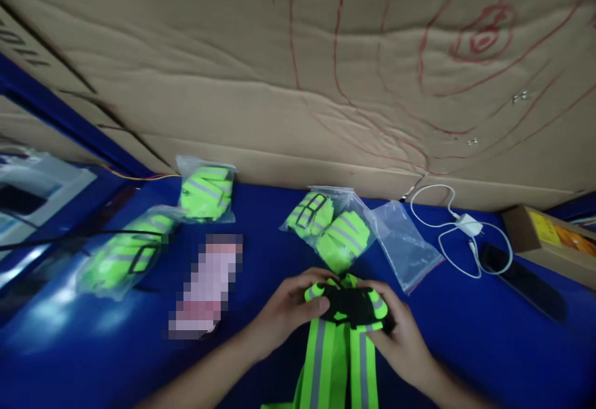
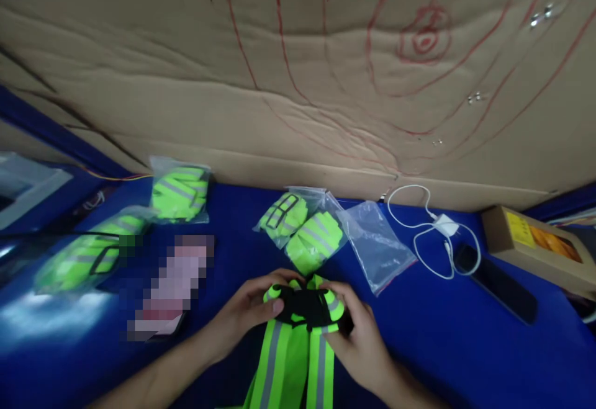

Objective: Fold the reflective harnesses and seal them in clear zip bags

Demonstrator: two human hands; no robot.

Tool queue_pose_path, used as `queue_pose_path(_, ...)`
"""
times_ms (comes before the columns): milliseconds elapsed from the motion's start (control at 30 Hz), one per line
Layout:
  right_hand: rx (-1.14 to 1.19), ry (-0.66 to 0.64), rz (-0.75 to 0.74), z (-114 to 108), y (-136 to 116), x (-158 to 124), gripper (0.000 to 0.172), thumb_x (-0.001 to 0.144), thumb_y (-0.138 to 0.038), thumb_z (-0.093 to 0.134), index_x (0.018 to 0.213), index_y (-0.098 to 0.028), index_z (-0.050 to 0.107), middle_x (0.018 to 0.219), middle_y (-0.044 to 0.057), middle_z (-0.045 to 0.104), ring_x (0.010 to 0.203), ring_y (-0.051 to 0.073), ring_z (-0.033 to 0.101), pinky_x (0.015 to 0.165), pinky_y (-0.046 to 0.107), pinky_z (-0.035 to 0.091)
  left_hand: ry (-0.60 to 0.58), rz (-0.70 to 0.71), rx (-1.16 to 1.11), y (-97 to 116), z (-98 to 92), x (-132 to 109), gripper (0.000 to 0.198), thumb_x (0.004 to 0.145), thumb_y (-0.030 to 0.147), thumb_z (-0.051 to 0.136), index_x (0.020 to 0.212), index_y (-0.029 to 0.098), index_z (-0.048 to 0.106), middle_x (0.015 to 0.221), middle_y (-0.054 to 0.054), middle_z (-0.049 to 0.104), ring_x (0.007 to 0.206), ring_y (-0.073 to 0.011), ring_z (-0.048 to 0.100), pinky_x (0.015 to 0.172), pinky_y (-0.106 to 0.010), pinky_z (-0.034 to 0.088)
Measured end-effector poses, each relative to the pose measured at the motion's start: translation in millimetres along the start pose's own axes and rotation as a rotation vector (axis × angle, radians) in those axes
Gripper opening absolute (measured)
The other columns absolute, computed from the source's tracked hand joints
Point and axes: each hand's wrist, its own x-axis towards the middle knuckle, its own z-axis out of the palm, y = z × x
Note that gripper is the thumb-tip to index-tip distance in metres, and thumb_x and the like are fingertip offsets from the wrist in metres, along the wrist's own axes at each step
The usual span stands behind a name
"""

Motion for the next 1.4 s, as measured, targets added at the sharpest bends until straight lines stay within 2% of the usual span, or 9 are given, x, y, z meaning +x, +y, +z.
queue_pose_path(100,-0.04,-0.018,-0.012,0,4,-2,0.043,0.09,-0.019,0.063,0.131,-0.029,0.057,0.123,0.006,0.072,0.112,0.021,0.071,0.096,0.027,0.055,-0.041,0.009,-0.02,-2,-1.3,0,0.027,0.081,0.042,0.082,0.094,0.019,0.078,0.118,-0.01,0.067,0.112,-0.0255,0.062,0.096,-0.033,0.046)
queue_pose_path(200,-0.04,-0.023,-0.053,0,9,-2,0.04,0.09,-0.019,0.06,0.129,-0.027,0.058,0.116,0.007,0.074,0.105,0.021,0.074,0.089,0.025,0.057,-0.074,0.03,-0.024,-3,-2.6,0,0.025,0.082,0.041,0.081,0.094,0.019,0.078,0.118,-0.009,0.068,0.113,-0.025,0.063,0.096,-0.033,0.045)
queue_pose_path(533,-0.004,0.022,-0.021,1,-1,3,0.035,0.089,-0.02,0.067,0.123,-0.026,0.062,0.114,0.005,0.075,0.099,0.019,0.073,0.088,0.021,0.057,0.014,-0.03,-0.002,4,6.4,-4,0.035,0.079,0.047,0.082,0.101,0.02,0.079,0.117,-0.007,0.067,0.114,-0.0255,0.06,0.099,-0.033,0.043)
queue_pose_path(767,-0.026,-0.025,-0.066,-2,5,1,0.033,0.091,-0.024,0.062,0.124,-0.026,0.062,0.112,0.007,0.076,0.099,0.021,0.075,0.085,0.022,0.059,-0.059,0.022,-0.023,-3,-0.1,-2,0.027,0.083,0.041,0.081,0.096,0.017,0.077,0.121,-0.01,0.066,0.116,-0.0265,0.062,0.1,-0.035,0.045)
queue_pose_path(967,-0.032,-0.009,-0.006,-1,-3,3,0.033,0.089,-0.025,0.066,0.122,-0.022,0.064,0.113,0.009,0.076,0.098,0.023,0.075,0.085,0.026,0.06,-0.014,-0.022,0.005,7,4.7,-3,0.037,0.08,0.048,0.081,0.1,0.017,0.078,0.118,-0.01,0.067,0.113,-0.0269,0.061,0.098,-0.035,0.044)
queue_pose_path(1133,-0.046,-0.003,0.005,-2,0,2,0.033,0.089,-0.027,0.066,0.121,-0.023,0.065,0.11,0.009,0.077,0.096,0.025,0.076,0.083,0.026,0.061,-0.029,0.002,-0.024,1,3.5,-2,0.033,0.08,0.046,0.082,0.093,0.016,0.076,0.118,-0.01,0.066,0.112,-0.0263,0.061,0.098,-0.034,0.044)
queue_pose_path(1300,-0.045,-0.109,-0.011,-7,4,-2,0.033,0.089,-0.022,0.063,0.122,-0.027,0.063,0.106,0.005,0.078,0.088,0.021,0.077,0.075,0.021,0.06,-0.068,-0.003,-0.057,0,0.9,-3,0.025,0.084,0.039,0.08,0.095,0.017,0.076,0.121,-0.011,0.065,0.113,-0.0249,0.062,0.095,-0.034,0.046)
queue_pose_path(1400,-0.062,-0.103,-0.008,-7,1,-3,0.033,0.09,-0.023,0.062,0.122,-0.027,0.063,0.107,0.005,0.077,0.09,0.021,0.077,0.078,0.021,0.06,-0.085,-0.001,-0.055,4,2.3,-4,0.026,0.083,0.039,0.08,0.095,0.017,0.076,0.121,-0.011,0.065,0.114,-0.0255,0.062,0.096,-0.034,0.046)
